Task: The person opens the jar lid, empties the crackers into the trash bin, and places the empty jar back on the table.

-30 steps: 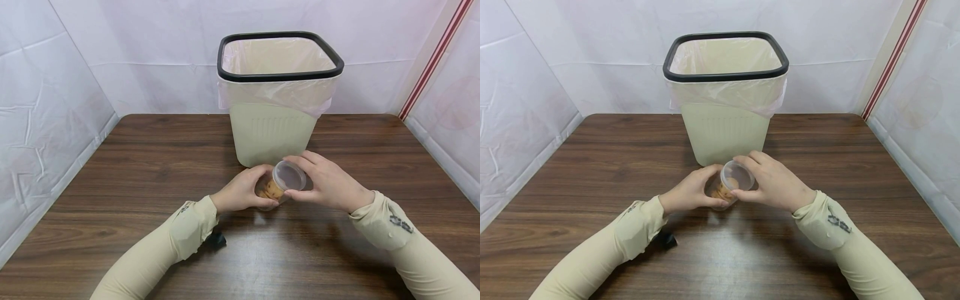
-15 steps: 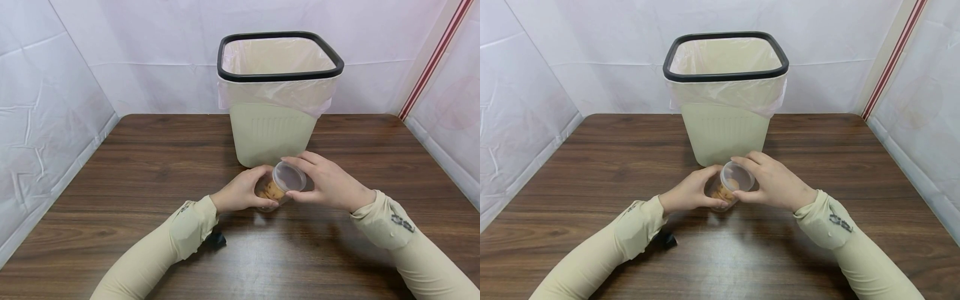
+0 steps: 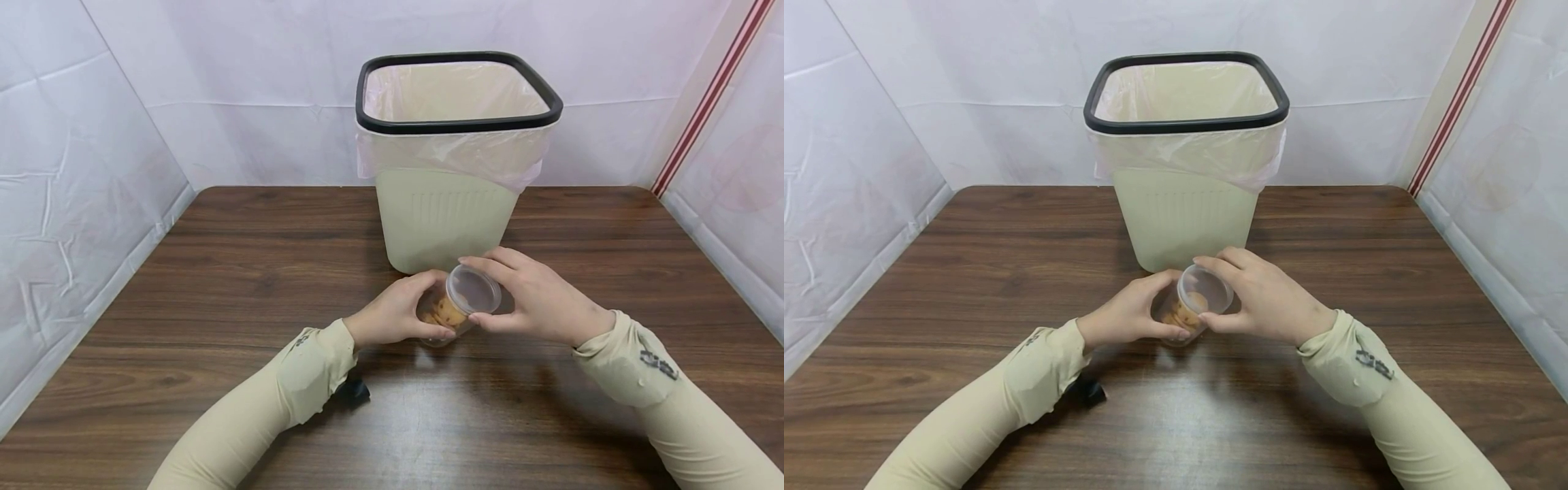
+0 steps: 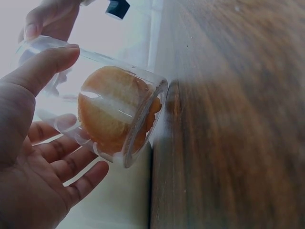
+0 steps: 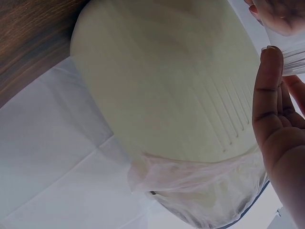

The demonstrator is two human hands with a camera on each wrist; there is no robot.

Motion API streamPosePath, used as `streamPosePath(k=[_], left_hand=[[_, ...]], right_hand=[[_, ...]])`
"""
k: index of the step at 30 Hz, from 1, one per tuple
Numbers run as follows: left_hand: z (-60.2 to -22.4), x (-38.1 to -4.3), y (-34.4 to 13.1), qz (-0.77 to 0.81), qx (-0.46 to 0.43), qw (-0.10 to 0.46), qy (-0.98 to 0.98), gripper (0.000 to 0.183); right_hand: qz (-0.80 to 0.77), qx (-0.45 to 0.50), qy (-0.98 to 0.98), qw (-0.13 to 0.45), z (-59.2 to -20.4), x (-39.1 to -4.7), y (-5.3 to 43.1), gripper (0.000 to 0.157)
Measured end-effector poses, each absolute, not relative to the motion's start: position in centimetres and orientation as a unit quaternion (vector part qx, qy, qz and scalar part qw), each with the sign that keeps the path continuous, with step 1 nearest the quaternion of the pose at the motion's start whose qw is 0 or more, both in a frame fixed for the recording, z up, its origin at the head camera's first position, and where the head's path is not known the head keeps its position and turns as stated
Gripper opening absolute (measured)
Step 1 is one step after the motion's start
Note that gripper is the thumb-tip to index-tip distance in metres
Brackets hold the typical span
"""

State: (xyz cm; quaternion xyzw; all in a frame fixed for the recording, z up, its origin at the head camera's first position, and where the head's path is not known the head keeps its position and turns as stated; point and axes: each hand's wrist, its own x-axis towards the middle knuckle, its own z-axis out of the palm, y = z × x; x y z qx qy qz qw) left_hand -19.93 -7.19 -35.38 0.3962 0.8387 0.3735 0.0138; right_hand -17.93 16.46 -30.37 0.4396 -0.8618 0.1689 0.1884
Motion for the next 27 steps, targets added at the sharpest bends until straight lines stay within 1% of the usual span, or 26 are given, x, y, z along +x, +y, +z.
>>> streamPosePath(k=[9,15,21,27], left_hand=[[-35.32,-19.84,-7.14,0.377,0.383,0.017,0.843,0.064],[-35.21,-19.74,-7.12,0.370,0.381,0.008,0.847,0.064],[-35.09,-19.68,-7.06,0.360,0.378,-0.004,0.853,0.063],[-35.04,-19.64,-6.99,0.351,0.378,-0.011,0.856,0.063]], right_hand=[[0.158,0.442,-0.863,0.187,-30.37,-17.86,16.38,0.063],[0.148,0.440,-0.866,0.186,-30.32,-17.88,16.39,0.065],[0.137,0.430,-0.867,0.211,-30.40,-17.88,16.30,0.067],[0.129,0.404,-0.874,0.236,-30.55,-17.72,16.27,0.075]])
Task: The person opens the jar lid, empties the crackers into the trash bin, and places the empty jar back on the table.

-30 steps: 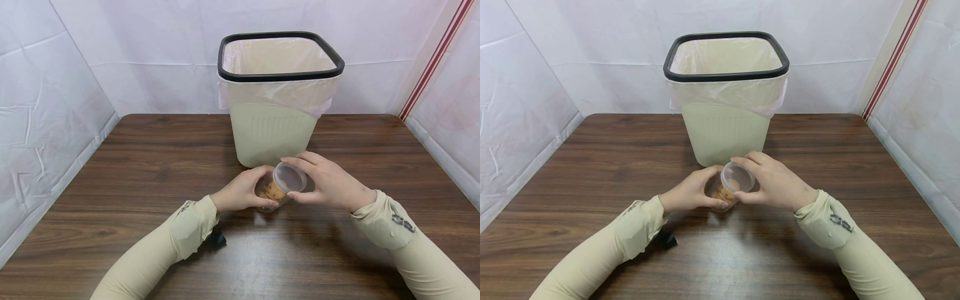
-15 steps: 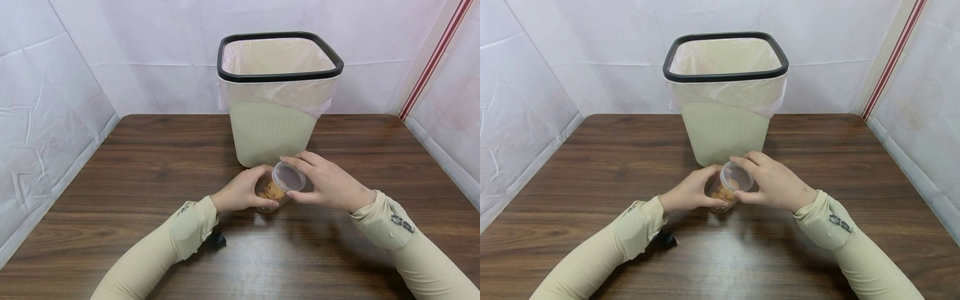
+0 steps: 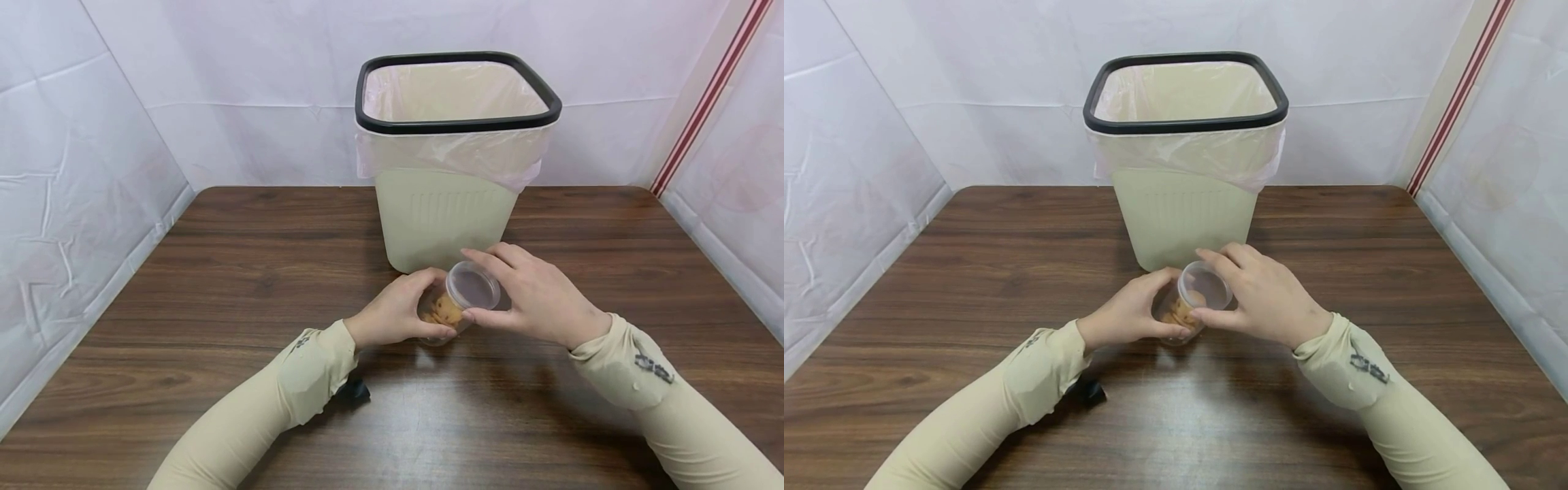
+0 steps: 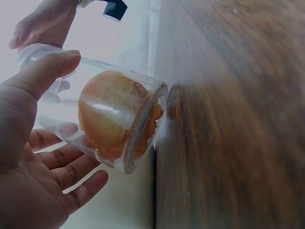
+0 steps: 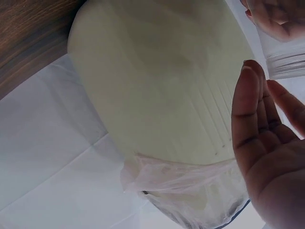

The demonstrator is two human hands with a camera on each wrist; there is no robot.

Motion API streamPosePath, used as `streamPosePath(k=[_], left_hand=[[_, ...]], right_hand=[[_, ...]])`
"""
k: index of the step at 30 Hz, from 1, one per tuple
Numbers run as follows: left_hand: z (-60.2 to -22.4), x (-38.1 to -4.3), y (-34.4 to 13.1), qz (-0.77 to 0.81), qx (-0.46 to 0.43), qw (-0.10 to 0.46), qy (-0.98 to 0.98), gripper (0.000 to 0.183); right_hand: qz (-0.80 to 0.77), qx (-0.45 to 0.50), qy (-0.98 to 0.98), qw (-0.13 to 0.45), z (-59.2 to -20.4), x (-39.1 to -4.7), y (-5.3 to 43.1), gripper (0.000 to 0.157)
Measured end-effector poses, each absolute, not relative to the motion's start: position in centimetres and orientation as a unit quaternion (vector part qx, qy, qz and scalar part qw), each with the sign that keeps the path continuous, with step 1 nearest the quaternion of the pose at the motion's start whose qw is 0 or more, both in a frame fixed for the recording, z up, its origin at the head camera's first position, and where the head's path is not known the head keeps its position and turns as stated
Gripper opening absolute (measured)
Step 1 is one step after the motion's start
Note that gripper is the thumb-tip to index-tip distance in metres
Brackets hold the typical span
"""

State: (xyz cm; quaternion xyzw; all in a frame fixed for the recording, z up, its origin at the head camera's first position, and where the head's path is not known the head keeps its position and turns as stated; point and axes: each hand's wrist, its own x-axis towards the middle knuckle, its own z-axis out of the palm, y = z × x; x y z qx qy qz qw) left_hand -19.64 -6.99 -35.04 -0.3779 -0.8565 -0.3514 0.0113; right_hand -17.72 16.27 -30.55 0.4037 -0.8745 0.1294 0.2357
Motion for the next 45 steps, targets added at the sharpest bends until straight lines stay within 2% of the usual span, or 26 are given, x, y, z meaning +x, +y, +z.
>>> streamPosePath(k=[22,32,45], left_hand=[[-35.0,-19.5,-6.8,-0.347,-0.379,0.019,-0.858,0.062],[-35.0,-19.5,-6.9,-0.341,-0.386,0.026,-0.857,0.061],[-34.9,-19.4,-6.8,-0.336,-0.387,0.028,-0.858,0.061]], right_hand=[[0.113,0.337,-0.900,0.253,-30.6,-16.9,15.4,0.059],[0.106,0.328,-0.895,0.284,-30.8,-16.9,15.2,0.058],[0.102,0.311,-0.905,0.273,-30.8,-16.6,15.1,0.057]])
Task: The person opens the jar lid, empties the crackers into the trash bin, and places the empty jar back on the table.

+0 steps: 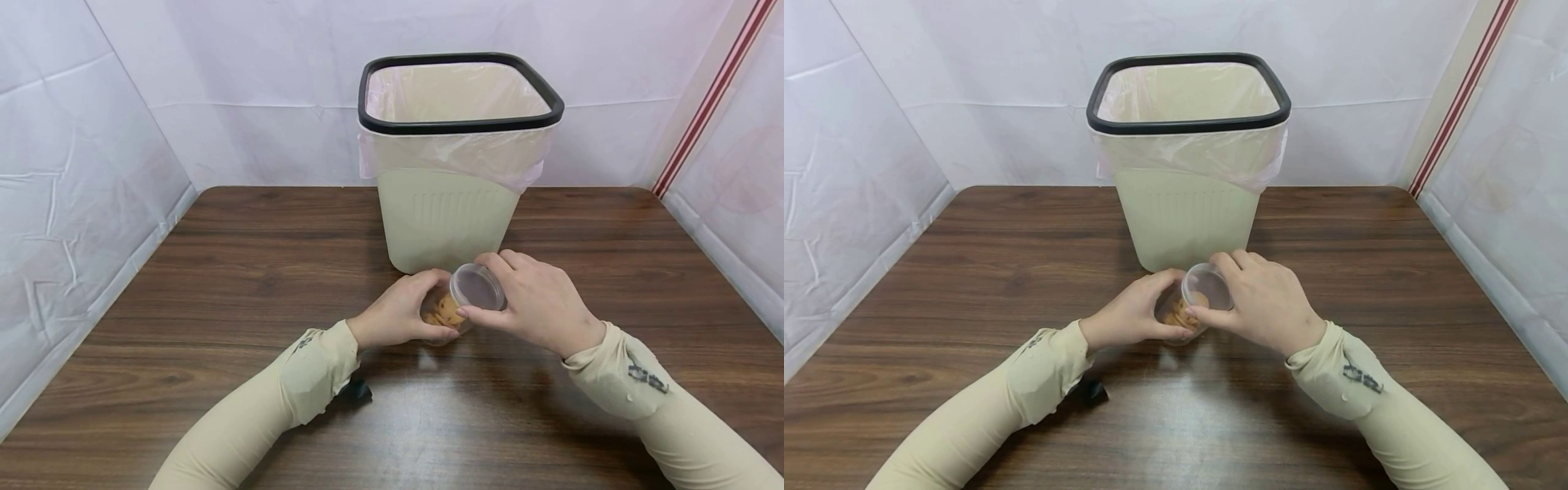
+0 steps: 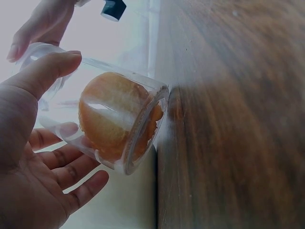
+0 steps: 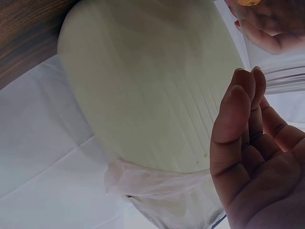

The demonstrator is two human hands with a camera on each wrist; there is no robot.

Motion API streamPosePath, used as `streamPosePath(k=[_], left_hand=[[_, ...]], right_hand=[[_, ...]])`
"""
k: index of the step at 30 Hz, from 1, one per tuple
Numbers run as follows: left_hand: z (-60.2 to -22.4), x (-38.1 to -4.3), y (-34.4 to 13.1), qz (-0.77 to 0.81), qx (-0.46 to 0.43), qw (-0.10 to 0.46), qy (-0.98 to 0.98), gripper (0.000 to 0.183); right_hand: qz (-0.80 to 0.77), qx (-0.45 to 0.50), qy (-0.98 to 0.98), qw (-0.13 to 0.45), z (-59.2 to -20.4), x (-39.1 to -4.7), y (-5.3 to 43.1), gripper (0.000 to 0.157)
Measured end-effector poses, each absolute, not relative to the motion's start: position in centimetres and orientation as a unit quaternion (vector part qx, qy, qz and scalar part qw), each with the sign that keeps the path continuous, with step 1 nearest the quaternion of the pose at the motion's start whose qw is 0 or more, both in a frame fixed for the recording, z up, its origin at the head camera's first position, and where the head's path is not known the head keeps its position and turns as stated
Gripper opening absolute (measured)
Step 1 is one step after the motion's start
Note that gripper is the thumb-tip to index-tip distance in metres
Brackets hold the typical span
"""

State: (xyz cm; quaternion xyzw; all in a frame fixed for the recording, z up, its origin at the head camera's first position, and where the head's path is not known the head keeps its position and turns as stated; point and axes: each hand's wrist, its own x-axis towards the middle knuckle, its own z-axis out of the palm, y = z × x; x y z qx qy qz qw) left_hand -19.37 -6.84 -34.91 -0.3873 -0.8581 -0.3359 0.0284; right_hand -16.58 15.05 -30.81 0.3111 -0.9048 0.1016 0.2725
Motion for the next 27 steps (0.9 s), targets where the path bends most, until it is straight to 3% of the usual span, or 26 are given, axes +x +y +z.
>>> streamPosePath(k=[13,27], left_hand=[[-34.97,-19.42,-6.83,-0.335,-0.390,0.028,-0.857,0.060],[-34.98,-19.51,-6.91,-0.344,-0.390,0.021,-0.854,0.059]], right_hand=[[0.124,0.325,-0.911,0.221,-30.58,-16.58,15.17,0.055],[0.123,0.352,-0.901,0.223,-30.51,-16.69,15.40,0.056]])
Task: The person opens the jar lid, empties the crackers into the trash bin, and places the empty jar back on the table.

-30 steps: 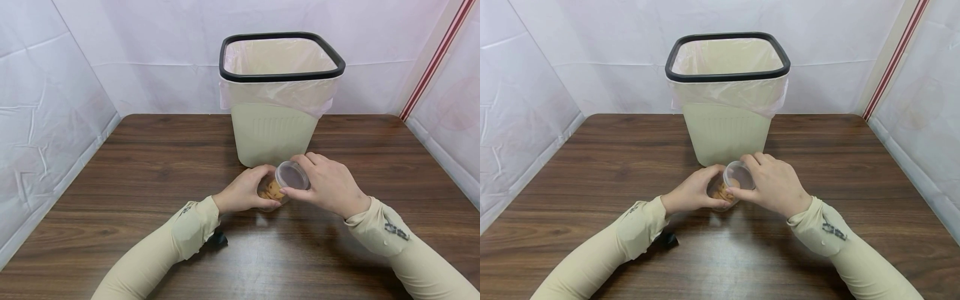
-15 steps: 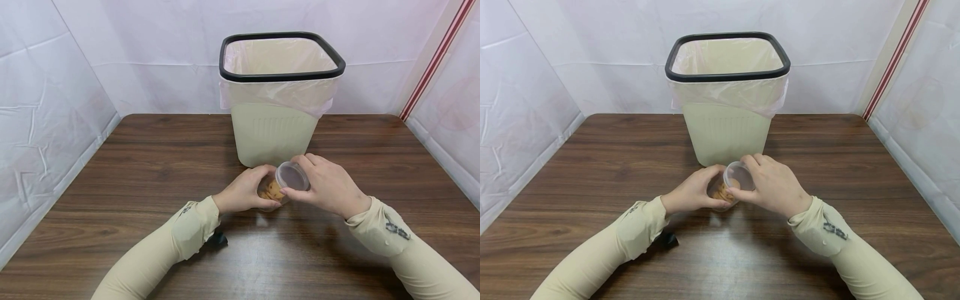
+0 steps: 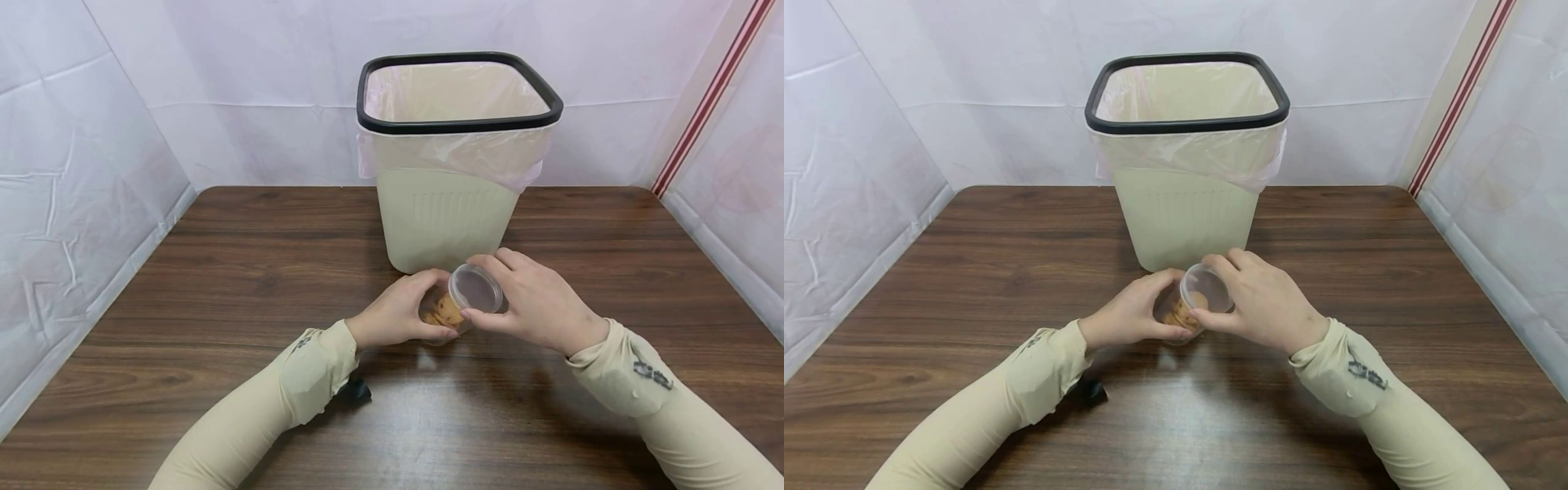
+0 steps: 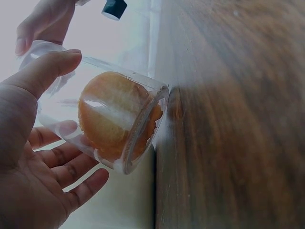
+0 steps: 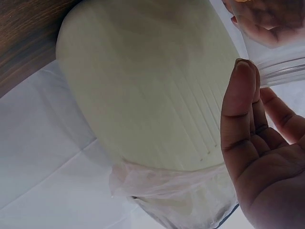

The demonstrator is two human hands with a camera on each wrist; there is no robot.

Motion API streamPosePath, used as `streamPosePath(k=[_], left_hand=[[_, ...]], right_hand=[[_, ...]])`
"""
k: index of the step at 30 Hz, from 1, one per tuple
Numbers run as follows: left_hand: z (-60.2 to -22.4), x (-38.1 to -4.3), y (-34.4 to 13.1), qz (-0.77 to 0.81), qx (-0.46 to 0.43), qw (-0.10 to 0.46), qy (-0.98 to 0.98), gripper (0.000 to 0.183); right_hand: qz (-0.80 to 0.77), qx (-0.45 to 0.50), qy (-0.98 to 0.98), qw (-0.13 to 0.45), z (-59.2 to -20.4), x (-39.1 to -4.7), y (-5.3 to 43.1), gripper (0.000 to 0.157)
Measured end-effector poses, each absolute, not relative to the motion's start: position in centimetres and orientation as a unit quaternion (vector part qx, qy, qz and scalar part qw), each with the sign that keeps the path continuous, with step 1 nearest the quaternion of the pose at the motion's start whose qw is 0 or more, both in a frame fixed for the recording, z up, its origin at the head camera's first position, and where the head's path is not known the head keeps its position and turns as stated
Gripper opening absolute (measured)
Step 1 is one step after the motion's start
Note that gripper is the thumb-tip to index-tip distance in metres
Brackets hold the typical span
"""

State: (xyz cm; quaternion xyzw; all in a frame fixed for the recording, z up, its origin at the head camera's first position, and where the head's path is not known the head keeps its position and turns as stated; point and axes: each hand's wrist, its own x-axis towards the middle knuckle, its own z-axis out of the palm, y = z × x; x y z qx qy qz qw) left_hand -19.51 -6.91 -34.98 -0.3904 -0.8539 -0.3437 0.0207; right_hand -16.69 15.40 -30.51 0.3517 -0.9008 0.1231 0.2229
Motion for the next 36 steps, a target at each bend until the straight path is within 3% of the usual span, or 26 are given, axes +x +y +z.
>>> streamPosePath(k=[20,36], left_hand=[[-35.15,-19.56,-7.05,-0.354,-0.390,0.007,-0.850,0.061],[-35.14,-19.62,-6.98,-0.351,-0.393,0.002,-0.850,0.062]], right_hand=[[0.138,0.377,-0.896,0.190,-30.12,-16.84,15.69,0.059],[0.143,0.414,-0.877,0.199,-30.03,-17.15,16.08,0.060]])
